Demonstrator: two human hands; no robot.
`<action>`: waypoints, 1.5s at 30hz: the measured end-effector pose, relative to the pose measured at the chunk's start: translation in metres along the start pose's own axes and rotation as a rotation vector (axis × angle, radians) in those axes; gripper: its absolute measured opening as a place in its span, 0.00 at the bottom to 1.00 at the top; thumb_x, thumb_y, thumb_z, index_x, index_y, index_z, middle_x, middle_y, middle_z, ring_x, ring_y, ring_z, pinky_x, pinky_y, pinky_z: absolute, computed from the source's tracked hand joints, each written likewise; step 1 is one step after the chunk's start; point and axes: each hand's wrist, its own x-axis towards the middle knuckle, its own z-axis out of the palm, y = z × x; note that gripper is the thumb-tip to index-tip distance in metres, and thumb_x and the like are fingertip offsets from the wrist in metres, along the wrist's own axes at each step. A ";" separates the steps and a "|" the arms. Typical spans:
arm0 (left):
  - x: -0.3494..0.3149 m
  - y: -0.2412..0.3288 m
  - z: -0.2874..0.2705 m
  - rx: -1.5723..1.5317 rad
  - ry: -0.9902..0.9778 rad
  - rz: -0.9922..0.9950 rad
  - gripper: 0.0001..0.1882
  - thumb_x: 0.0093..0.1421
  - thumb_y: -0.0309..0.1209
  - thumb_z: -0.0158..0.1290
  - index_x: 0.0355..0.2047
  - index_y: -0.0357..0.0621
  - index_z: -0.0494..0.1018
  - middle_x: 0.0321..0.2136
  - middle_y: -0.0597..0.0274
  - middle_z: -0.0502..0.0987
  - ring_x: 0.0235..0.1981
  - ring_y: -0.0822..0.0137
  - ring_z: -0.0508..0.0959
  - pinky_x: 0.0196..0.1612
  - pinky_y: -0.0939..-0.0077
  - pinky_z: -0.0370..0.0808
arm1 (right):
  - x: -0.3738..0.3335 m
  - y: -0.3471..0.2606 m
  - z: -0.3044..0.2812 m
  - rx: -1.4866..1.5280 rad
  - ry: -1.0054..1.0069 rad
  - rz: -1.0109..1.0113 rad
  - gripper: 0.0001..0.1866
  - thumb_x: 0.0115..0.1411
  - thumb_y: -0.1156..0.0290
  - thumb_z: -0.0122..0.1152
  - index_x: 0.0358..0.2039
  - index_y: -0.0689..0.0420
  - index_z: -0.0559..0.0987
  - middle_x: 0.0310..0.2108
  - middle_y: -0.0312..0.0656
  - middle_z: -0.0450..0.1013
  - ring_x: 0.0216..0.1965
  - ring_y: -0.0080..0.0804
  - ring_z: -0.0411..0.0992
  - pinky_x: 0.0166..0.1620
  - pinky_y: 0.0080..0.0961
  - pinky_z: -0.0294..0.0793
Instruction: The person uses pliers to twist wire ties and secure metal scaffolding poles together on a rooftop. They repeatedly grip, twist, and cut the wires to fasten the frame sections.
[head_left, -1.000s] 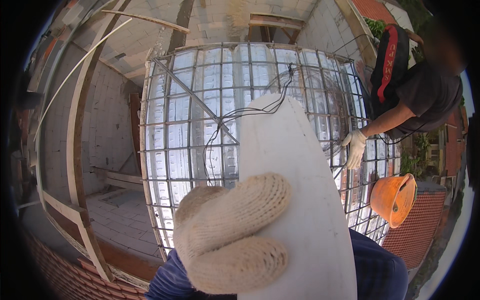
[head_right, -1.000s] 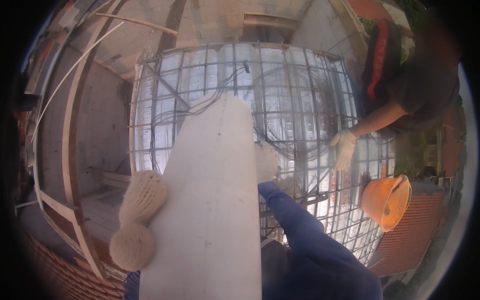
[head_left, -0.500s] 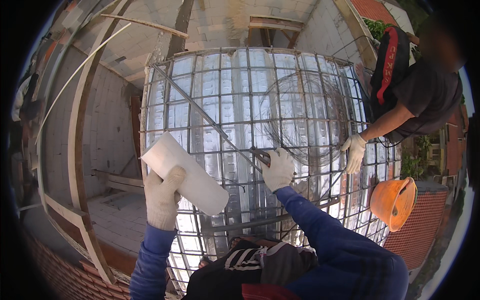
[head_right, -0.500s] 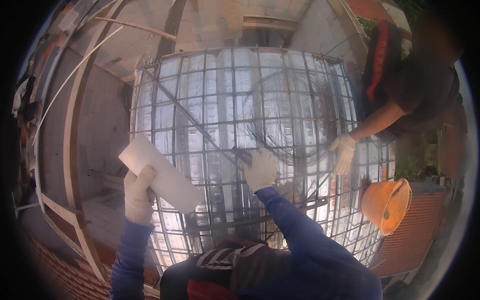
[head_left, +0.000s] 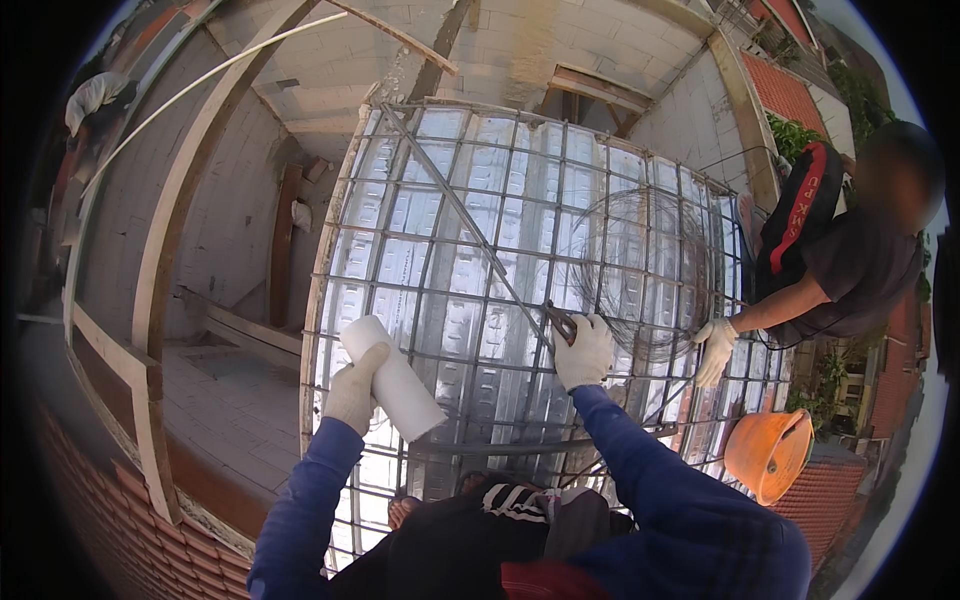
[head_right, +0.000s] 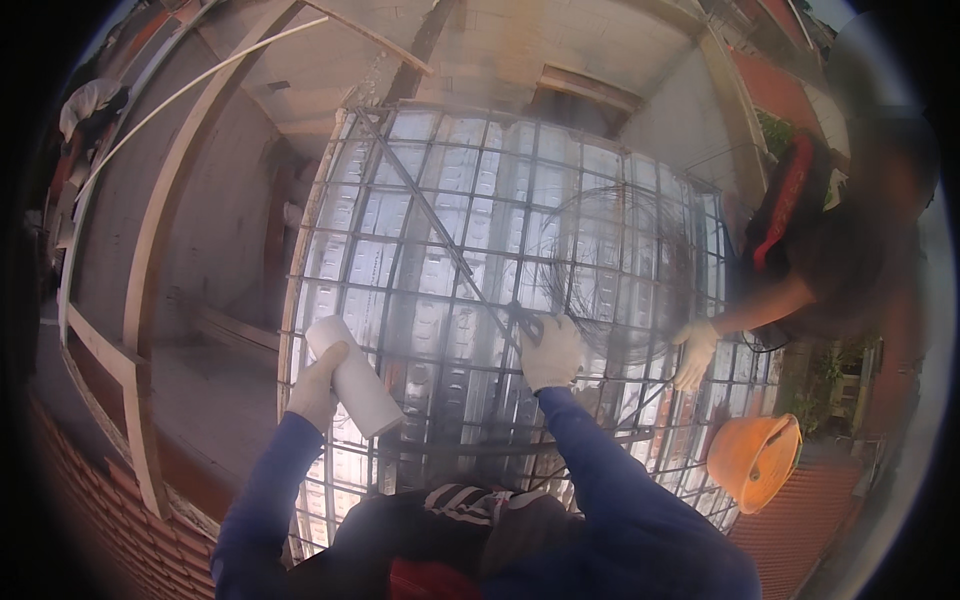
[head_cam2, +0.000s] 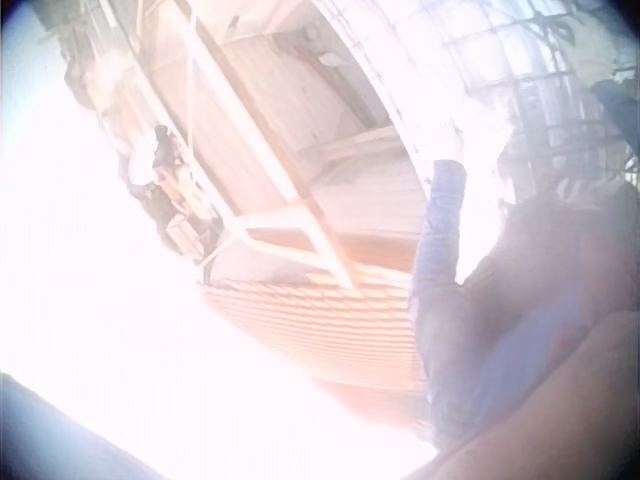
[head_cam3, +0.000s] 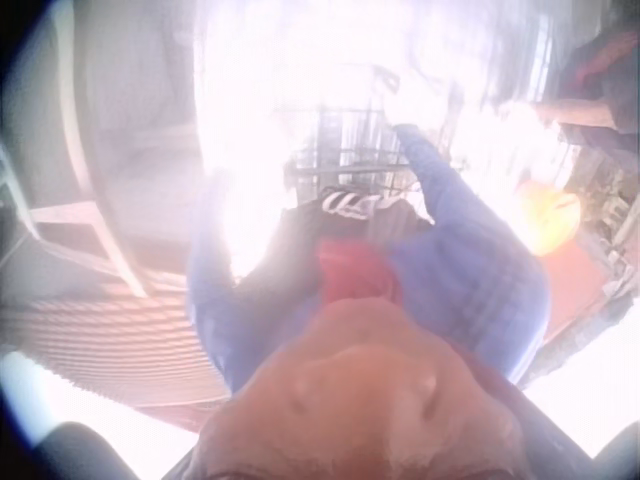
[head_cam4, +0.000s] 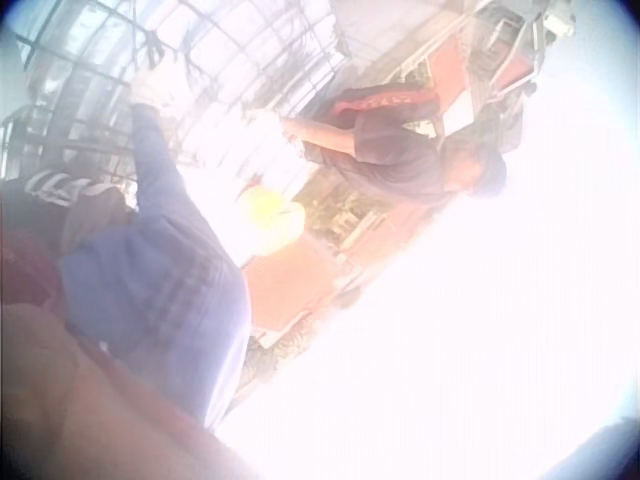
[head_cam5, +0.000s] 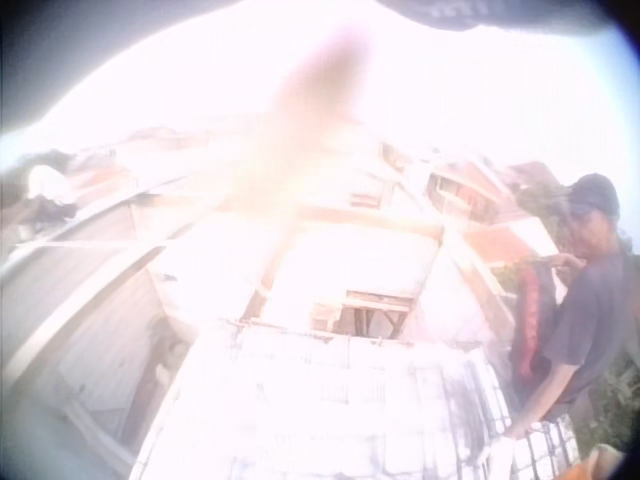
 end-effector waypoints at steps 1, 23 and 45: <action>0.002 -0.006 -0.003 0.148 0.002 0.012 0.40 0.63 0.54 0.66 0.57 0.24 0.77 0.43 0.47 0.85 0.44 0.59 0.88 0.49 0.66 0.84 | -0.004 -0.001 0.001 -0.017 -0.002 -0.007 0.24 0.60 0.54 0.77 0.54 0.49 0.85 0.59 0.46 0.76 0.62 0.53 0.73 0.62 0.51 0.74; 0.028 -0.028 0.004 1.036 -0.181 0.294 0.42 0.54 0.49 0.72 0.58 0.33 0.69 0.48 0.37 0.86 0.51 0.42 0.88 0.57 0.51 0.84 | -0.093 -0.039 -0.048 -0.251 -0.029 -0.526 0.16 0.56 0.72 0.75 0.43 0.53 0.78 0.40 0.45 0.79 0.48 0.51 0.78 0.55 0.49 0.75; 0.033 -0.022 0.023 1.298 -0.138 0.348 0.47 0.54 0.58 0.66 0.59 0.28 0.69 0.45 0.35 0.87 0.47 0.41 0.89 0.54 0.49 0.84 | -0.243 0.056 -0.067 -0.281 -0.362 0.388 0.32 0.63 0.54 0.74 0.62 0.56 0.77 0.70 0.49 0.66 0.54 0.63 0.81 0.59 0.55 0.80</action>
